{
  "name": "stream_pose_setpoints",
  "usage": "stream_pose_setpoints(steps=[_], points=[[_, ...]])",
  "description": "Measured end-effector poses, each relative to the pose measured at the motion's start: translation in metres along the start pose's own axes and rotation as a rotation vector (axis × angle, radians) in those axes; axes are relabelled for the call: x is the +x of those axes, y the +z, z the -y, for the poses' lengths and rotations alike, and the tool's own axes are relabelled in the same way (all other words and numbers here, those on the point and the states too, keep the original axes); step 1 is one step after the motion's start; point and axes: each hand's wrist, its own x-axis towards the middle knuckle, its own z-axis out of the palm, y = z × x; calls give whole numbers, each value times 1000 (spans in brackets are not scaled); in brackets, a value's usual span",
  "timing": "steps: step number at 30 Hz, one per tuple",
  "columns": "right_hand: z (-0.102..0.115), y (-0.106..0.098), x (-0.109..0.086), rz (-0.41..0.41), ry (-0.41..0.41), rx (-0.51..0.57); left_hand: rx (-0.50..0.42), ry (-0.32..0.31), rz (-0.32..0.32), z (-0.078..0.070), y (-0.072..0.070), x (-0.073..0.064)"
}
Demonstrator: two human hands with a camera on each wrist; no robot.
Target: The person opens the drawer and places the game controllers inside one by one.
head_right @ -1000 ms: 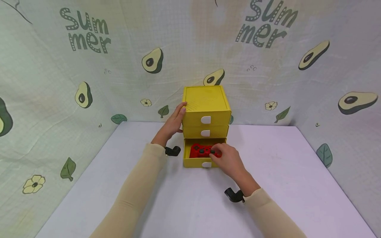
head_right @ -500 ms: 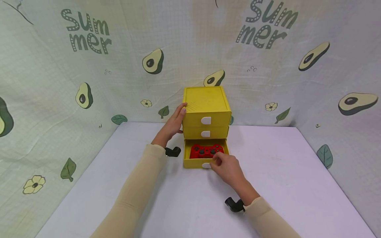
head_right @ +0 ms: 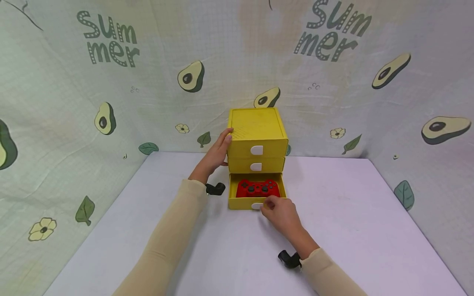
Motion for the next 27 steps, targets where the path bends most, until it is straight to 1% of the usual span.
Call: stream_pose_setpoints(steps=[7, 11, 19, 27], points=[[0, 5, 1, 20, 23, 0, -2, -1, 4, -1, 0, -1], [0, 9, 2, 17, 29, 15, 1, -6, 3, -2, 0, -2], [-2, 14, 3, -26, 52, 72, 8, -9, -1, -4, 0, -2], [-1, 17, 7, -72, 47, 122, 26, -5, -10, -3, 1, -1]])
